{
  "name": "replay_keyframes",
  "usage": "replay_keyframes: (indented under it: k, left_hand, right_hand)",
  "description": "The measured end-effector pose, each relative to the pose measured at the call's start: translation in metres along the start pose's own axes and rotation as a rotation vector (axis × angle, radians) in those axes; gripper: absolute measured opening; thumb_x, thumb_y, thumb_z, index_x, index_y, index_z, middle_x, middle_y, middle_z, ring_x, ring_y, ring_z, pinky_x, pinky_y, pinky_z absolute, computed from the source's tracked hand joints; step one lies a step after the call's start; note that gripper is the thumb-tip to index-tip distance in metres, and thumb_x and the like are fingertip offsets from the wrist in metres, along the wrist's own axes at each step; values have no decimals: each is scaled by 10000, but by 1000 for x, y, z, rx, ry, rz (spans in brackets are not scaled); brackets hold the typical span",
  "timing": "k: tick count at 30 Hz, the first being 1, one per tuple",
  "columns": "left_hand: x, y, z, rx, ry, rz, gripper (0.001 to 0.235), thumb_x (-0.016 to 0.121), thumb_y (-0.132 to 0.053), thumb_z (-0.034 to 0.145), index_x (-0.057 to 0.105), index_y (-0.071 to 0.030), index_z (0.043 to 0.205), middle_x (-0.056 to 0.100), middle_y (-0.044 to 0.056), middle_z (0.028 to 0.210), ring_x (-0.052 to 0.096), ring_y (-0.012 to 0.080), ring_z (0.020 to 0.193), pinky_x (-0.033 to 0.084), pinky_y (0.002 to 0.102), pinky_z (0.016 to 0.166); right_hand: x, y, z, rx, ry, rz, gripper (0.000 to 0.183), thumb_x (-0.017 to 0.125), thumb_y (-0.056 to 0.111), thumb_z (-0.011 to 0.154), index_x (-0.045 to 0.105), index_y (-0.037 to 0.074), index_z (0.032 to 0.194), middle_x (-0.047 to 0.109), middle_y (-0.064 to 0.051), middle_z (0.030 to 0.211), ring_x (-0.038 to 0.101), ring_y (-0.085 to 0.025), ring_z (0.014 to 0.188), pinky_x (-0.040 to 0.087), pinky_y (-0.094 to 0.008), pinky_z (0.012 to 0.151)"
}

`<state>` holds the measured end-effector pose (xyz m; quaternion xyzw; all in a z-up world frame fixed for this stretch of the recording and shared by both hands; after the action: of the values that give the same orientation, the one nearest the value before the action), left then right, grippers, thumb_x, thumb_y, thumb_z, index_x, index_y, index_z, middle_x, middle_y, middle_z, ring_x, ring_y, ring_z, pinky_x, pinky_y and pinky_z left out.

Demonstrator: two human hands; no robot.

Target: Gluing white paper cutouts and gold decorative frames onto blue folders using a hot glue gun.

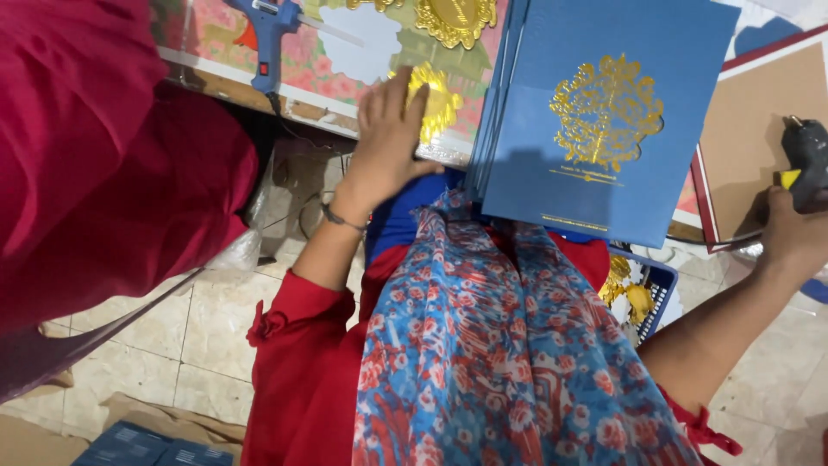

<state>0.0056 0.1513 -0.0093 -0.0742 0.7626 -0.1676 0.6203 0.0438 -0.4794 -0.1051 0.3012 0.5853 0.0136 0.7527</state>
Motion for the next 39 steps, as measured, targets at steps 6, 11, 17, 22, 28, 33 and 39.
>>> replay_keyframes:
  k: [6,11,17,22,28,33,39]
  left_hand:
    - [21,6,-21,162,-127,-129,966,459,360,642,407,-44,1519,268,263,1644,269,520,1488,358,651,1176]
    - [8,32,-19,348,-147,-325,676,642,169,904,455,-45,1517,316,218,1624,292,437,1509,317,609,1248]
    - [-17,34,-5,119,-437,-907,321,427,-340,1116,584,-61,1118,687,106,1084,759,310,1031,576,372,820]
    - [-17,28,11,-110,-542,-1371,266,720,-230,998,534,-74,1108,591,-19,845,618,133,745,583,300,775]
    - [-23,-49,24,-55,-180,-1475,1056,697,-343,942,-7,125,1574,688,430,1217,833,252,696,693,249,617]
    - [-38,-100,19,225,-79,-1216,631,598,-426,1009,436,67,1368,582,94,904,765,185,539,536,216,397]
    - [-44,-118,19,335,-11,-1142,279,555,-316,1053,523,-70,1183,515,42,844,698,157,588,681,252,499]
  right_hand:
    - [10,-7,19,59,52,71,424,731,366,928,756,91,1251,778,-62,1184,754,-213,1019,559,-378,785]
    - [18,-18,20,502,171,595,137,753,342,993,670,240,1032,618,107,915,628,-7,800,508,-196,682]
    - [11,-63,16,488,270,1159,96,693,197,1102,651,223,1021,632,88,934,604,-36,784,546,-165,814]
    - [-47,25,-41,85,290,893,396,494,428,1053,592,173,1339,321,65,605,334,-21,579,411,-160,1049]
    - [-91,177,-117,9,383,1028,388,580,310,1011,589,87,1328,450,24,596,457,-27,513,369,-113,586]
    - [-89,233,-168,41,256,738,107,680,1,984,662,-17,1088,676,-105,844,570,-111,549,519,-231,519]
    - [-89,288,-165,-312,404,575,199,645,129,1120,690,-48,1198,550,-46,603,518,-130,498,403,-288,502]
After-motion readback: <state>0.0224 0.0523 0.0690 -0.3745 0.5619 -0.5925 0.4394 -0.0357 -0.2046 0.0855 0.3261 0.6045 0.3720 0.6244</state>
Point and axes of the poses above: each hand's wrist, its own z-axis towards the middle knuckle, its own x-axis out of the palm, y = z × x, the point moved 2 cm from there along z, towards the middle knuckle
